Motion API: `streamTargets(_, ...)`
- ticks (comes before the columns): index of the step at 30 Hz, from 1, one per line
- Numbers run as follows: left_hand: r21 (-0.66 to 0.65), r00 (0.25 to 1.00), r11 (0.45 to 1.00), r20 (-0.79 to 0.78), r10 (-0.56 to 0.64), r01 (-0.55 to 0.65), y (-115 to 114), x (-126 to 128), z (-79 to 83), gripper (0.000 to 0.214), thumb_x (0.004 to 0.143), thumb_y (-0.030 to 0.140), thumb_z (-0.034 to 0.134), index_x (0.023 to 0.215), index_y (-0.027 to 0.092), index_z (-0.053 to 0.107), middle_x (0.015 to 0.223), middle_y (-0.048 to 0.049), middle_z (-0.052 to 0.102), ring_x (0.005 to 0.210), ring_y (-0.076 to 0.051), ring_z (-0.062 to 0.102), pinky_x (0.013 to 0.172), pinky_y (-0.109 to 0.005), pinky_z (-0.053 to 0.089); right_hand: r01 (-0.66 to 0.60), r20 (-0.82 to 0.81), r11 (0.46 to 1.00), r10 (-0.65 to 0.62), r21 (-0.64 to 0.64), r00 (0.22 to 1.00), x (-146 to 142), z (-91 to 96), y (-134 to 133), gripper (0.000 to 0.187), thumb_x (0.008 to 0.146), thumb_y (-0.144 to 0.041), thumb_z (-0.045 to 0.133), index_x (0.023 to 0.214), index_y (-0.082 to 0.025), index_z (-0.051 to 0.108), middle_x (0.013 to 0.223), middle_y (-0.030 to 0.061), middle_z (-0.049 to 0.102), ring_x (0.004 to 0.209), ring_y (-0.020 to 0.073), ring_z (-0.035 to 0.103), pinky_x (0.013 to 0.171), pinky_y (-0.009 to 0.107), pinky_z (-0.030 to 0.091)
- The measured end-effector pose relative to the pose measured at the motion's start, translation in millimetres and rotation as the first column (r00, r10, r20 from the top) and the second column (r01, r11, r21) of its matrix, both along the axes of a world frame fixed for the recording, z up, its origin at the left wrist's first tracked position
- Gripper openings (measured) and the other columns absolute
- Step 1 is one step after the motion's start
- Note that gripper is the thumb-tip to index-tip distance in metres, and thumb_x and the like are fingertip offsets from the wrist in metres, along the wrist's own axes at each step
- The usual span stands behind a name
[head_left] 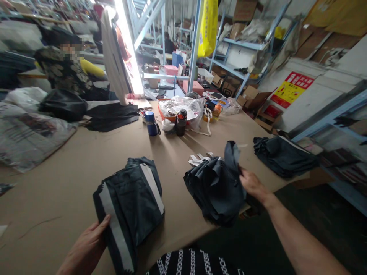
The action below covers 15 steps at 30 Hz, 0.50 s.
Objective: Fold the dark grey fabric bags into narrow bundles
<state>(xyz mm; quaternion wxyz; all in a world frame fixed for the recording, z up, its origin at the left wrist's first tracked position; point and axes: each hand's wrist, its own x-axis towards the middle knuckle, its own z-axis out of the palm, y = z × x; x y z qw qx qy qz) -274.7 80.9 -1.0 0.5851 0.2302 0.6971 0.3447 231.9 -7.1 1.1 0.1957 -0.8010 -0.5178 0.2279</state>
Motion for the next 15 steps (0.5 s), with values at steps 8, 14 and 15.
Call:
streamTargets(8, -0.078, 0.984, 0.997, 0.179, 0.015, -0.001, 0, -9, -2.7, 0.025, 0.059, 0.018, 0.076, 0.080, 0.013, 0.063, 0.077, -0.0062, 0.067, 0.062, -0.018, 0.062, 0.050, -0.021, 0.054, -0.215, 0.000, 0.890, 0.235, -0.403, 0.972, -95, -95.8, 2, 0.073, 0.074, -0.044, 0.055, 0.139, -0.020, 0.033, 0.148, 0.0164, 0.032, 0.136, 0.0337, 0.029, 0.110, 0.051, 0.028)
streamTargets(14, 0.096, 0.950, 0.985, 0.268, -0.164, 0.143, -6, 16, 15.0, 0.047, 0.062, 0.040, 0.082, 0.093, 0.011, 0.062, 0.081, -0.0060, 0.066, 0.065, -0.015, 0.060, 0.058, -0.021, 0.053, -0.335, -0.142, 0.916, 0.310, -0.221, 0.940, -116, -30.5, 35, 0.044, 0.085, -0.052, 0.036, 0.102, -0.020, 0.061, 0.104, 0.0096, 0.067, 0.099, 0.0227, 0.061, 0.090, 0.038, 0.045)
streamTargets(15, 0.139, 0.941, 0.980, 0.288, -0.180, 0.145, -7, 26, 17.7, 0.047, 0.062, 0.043, 0.081, 0.089, 0.010, 0.062, 0.079, -0.0062, 0.065, 0.063, -0.014, 0.059, 0.056, -0.021, 0.052, -0.359, -0.222, 0.923, 0.325, -0.135, 0.919, -131, -17.2, 44, 0.042, 0.085, -0.052, 0.037, 0.099, -0.021, 0.061, 0.101, 0.0080, 0.067, 0.096, 0.0211, 0.061, 0.089, 0.036, 0.045)
